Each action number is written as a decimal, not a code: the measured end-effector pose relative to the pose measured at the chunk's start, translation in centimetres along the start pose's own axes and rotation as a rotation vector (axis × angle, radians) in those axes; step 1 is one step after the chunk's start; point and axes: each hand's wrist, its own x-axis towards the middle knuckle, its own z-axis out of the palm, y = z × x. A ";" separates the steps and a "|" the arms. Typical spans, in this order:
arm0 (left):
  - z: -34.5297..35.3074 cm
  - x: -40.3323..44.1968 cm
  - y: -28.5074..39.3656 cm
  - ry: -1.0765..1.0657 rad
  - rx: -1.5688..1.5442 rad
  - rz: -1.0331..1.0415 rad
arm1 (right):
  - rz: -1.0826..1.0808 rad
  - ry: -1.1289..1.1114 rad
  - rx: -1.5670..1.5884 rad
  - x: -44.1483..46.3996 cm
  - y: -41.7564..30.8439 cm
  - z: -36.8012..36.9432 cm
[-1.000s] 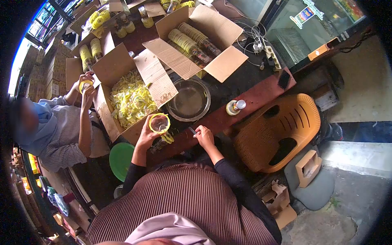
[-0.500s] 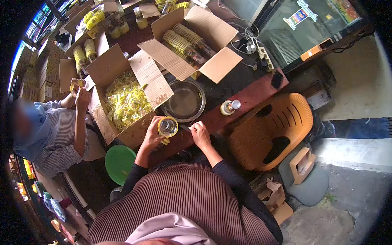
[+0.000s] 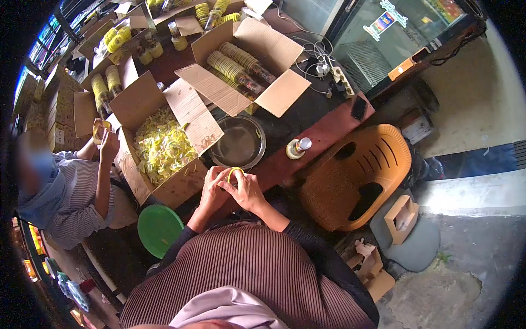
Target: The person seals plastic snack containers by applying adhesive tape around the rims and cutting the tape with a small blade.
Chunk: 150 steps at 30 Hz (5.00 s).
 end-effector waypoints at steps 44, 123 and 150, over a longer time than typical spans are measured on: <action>19.2 -3.7 12.7 -0.060 0.059 0.009 | 0.058 -0.499 0.404 -12.8 16.1 -15.2; -5.6 -2.6 -9.9 0.240 0.512 -0.695 | 0.206 -0.020 -0.810 6.1 16.6 -16.2; -2.5 -4.7 -14.5 0.136 0.667 -0.610 | 0.462 -0.062 -0.894 7.7 10.0 -18.8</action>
